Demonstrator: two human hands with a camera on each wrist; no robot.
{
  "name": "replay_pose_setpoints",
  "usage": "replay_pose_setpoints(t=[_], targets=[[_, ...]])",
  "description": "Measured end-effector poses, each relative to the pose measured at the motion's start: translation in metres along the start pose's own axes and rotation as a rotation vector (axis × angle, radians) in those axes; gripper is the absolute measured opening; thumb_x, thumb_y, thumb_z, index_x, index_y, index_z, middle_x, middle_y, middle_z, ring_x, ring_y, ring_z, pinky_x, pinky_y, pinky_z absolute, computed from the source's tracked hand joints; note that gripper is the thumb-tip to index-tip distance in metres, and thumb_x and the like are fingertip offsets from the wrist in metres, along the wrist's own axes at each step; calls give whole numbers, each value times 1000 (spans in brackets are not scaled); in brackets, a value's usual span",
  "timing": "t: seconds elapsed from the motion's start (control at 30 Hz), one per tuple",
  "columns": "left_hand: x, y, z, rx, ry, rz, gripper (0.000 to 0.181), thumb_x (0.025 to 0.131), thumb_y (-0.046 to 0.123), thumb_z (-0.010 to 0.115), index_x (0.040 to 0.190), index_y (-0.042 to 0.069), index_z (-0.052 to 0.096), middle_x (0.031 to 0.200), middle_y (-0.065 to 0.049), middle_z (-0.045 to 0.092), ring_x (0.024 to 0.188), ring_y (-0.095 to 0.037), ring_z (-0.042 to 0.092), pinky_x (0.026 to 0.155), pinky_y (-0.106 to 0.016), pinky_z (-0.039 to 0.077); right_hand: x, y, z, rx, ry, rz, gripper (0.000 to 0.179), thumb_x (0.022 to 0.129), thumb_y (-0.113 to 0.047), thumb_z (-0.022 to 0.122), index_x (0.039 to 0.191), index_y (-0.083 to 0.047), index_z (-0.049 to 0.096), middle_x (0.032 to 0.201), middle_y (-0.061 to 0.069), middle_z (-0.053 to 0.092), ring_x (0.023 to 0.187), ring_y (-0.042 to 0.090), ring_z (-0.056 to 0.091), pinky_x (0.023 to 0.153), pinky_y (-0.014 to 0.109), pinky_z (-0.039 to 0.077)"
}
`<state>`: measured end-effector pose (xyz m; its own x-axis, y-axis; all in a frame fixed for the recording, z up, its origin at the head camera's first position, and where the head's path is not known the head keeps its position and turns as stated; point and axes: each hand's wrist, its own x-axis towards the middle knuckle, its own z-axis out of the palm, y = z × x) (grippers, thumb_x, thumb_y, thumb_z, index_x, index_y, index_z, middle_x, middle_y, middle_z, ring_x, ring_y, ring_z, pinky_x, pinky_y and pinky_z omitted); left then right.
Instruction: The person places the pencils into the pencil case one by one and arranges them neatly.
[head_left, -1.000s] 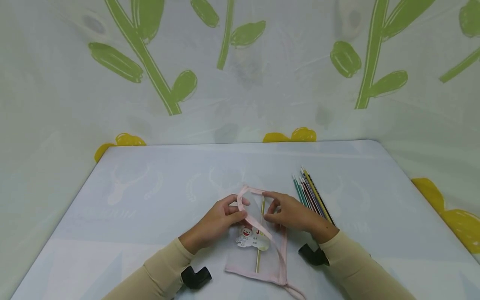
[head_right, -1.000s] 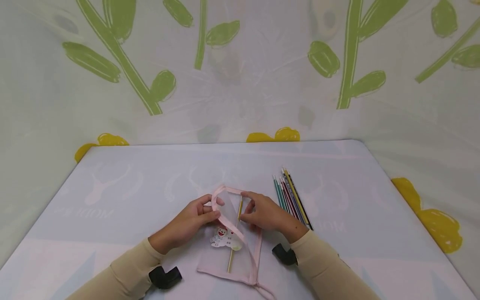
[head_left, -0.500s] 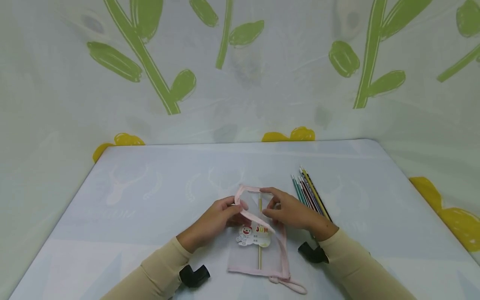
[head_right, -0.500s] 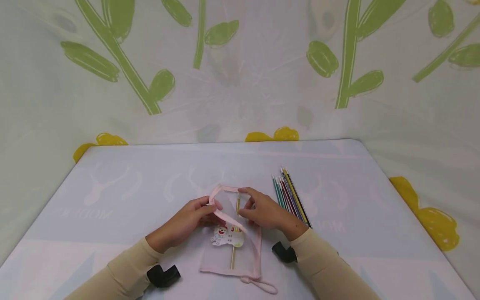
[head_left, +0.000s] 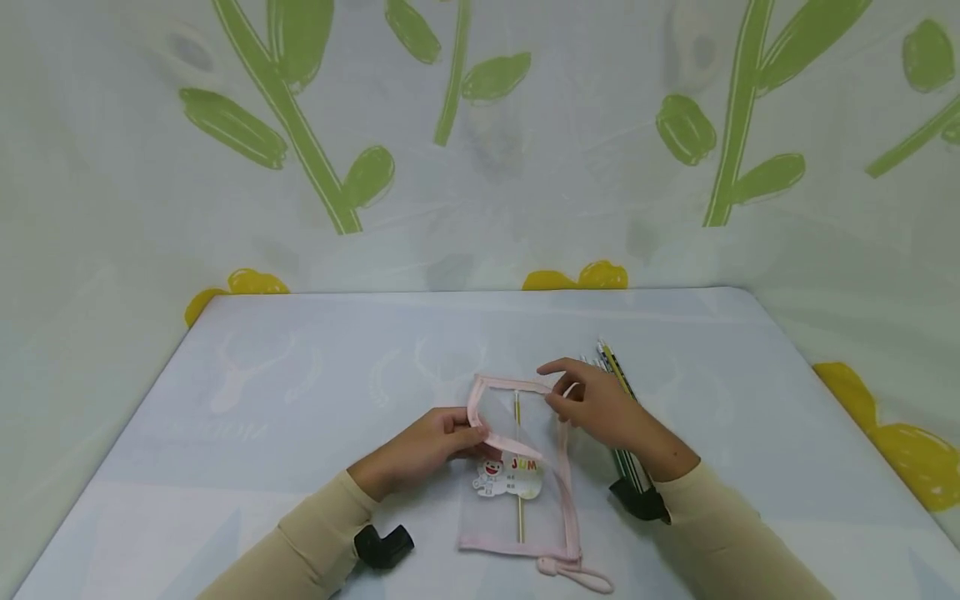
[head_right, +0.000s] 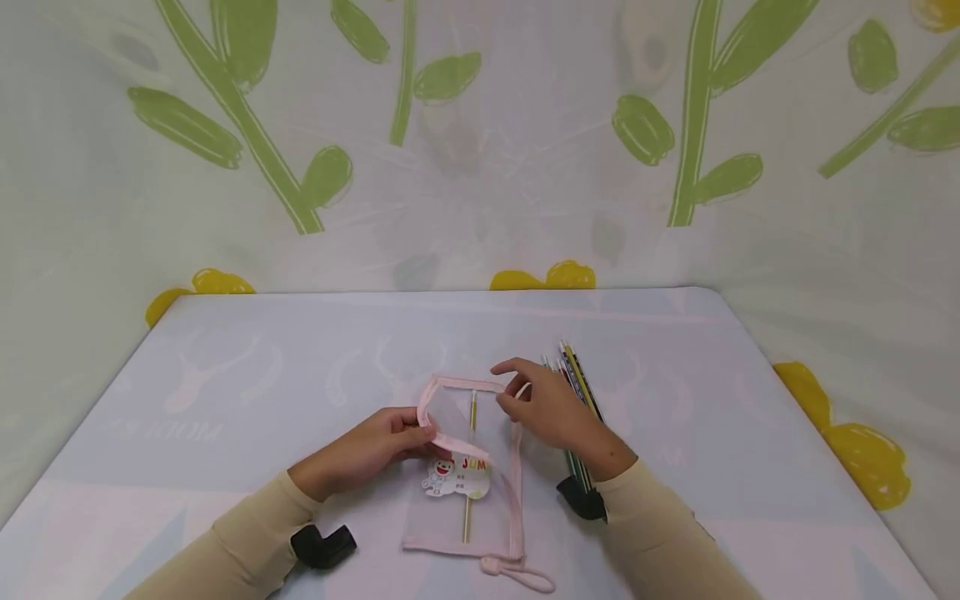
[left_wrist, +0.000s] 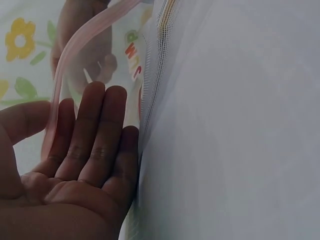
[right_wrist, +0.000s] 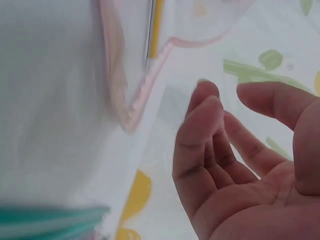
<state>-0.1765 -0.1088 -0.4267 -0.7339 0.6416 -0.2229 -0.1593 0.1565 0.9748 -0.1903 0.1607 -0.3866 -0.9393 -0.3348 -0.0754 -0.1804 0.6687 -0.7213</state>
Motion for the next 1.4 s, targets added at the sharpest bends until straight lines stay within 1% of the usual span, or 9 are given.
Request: replay_pose_setpoints(t=[0.13,0.27,0.43,0.7,0.83,1.07,1.17,1.27,1.4], targets=[[3,-2,0,26,-7,3,33,103,25,54,121,-2,61,110,-17,75,108,-19,70,100,-33,53,-4,5,-9,-69,71,-13,37,96,-14,64,133,-11,60,95,5,67,73,14,63,60,28,53],[4,-3,0,75,10,-6,32,103,28,55,118,1,63,107,-13,76,105,-16,70,98,-29,53,-7,13,-15,-121,137,-20,36,96,-13,64,131,-9,61,94,6,67,75,14,61,59,27,52],[3,-2,-3,105,13,4,33,103,29,54,118,1,63,107,-12,76,106,-16,69,100,-32,53,-6,19,-24,-130,159,-9,36,96,-13,64,131,-8,61,95,8,68,73,15,60,59,26,52],[3,-3,-10,43,-30,39,34,106,24,48,121,-3,60,110,-18,74,106,-17,69,98,-32,54,-4,20,-39,-108,180,17,35,97,-13,62,132,-7,60,99,11,68,78,18,64,64,28,55],[0,-5,-11,20,-33,43,35,106,23,47,122,-5,59,111,-21,73,108,-20,69,100,-33,54,-2,25,-43,-142,221,43,36,97,-13,60,132,-7,59,102,14,68,84,21,64,66,27,56],[-1,-3,-10,42,-55,28,37,106,27,47,122,-3,60,115,-20,72,112,-21,68,102,-34,53,0,34,-51,-220,279,50,37,97,-9,59,134,-4,58,101,17,68,81,24,64,62,28,54],[0,-3,-9,38,-62,7,37,106,29,48,122,-1,60,115,-17,73,112,-18,67,103,-33,52,-1,39,-54,-230,268,64,38,97,-10,59,135,-3,57,102,17,67,82,25,64,63,30,55],[1,-5,-7,32,-64,-17,35,105,29,48,123,1,60,115,-15,74,112,-16,67,103,-33,51,-1,45,-55,-232,224,99,40,98,-12,59,137,-2,55,104,17,67,86,25,63,65,31,56],[0,-6,-7,44,-67,-13,35,106,29,48,122,1,60,114,-14,74,111,-17,67,103,-34,51,-2,53,-55,-242,185,122,42,97,-12,59,137,-2,54,105,18,67,89,27,64,68,34,57]])
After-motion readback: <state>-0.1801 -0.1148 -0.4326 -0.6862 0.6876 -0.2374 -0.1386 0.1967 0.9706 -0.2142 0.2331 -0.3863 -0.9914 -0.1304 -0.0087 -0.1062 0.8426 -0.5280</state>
